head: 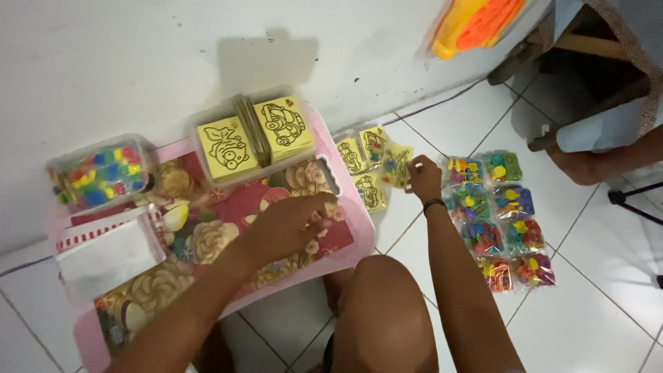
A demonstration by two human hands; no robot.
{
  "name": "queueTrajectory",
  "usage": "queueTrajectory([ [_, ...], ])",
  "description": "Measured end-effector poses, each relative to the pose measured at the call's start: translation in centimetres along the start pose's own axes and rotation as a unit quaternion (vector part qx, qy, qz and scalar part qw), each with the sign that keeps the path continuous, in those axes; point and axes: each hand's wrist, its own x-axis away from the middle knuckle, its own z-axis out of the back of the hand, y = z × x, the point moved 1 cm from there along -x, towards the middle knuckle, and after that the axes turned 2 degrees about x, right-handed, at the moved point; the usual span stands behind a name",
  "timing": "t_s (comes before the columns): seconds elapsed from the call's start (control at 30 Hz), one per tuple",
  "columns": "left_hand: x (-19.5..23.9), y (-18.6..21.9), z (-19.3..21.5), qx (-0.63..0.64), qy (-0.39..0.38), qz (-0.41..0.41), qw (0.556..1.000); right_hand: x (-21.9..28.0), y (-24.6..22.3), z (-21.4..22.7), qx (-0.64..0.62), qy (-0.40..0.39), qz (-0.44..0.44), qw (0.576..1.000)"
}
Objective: The person places small yellow cards with printed designs into clear plastic bags, adds colorful plastic pieces from a container, and seals each bag. The person repeats this process for multiple cards, arranging the finished packages on the floor.
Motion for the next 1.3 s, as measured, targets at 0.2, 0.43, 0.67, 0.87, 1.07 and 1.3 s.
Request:
queueTrajectory([
  [0.2, -2.4, 0.2, -0.9, 0.078, -0.014, -0.041, 0.996, -1.6, 5.2, 0.2, 0.279, -0.042, -0.055, 0.958],
  [0.43, -3.5, 0.4, 0.3, 0.075, -0.002, -0.017, 0.997, -5.7, 10.4, -3.4, 0.254, -0.075, -0.045, 0.963],
  [0.67, -4.3, -0.2, 0.1, 0.085, -0.019, -0.019, 0.996, -4.5, 10.6, -5.3, 0.178, -0.114, -0.088, 0.973],
  [0.87, -5.0, -0.9, -0.5, 0.088, -0.025, -0.024, 0.995, -2.5, 11.7, -6.4, 0.217, -0.097, 0.043, 0.970],
  [1.07, -5.2, -0.8, -0.8, 0.078, -0.013, -0.046, 0.996, -3.4, 17.3, -8.6, 0.345, -0.092, 0.031, 0.933],
  [1.3, -4.5, 0.1, 0.2, 0.066, -0.004, -0.044, 0.997, 0.5, 13.5, -9.2, 0.424, -0.150, 0.048, 0.892],
])
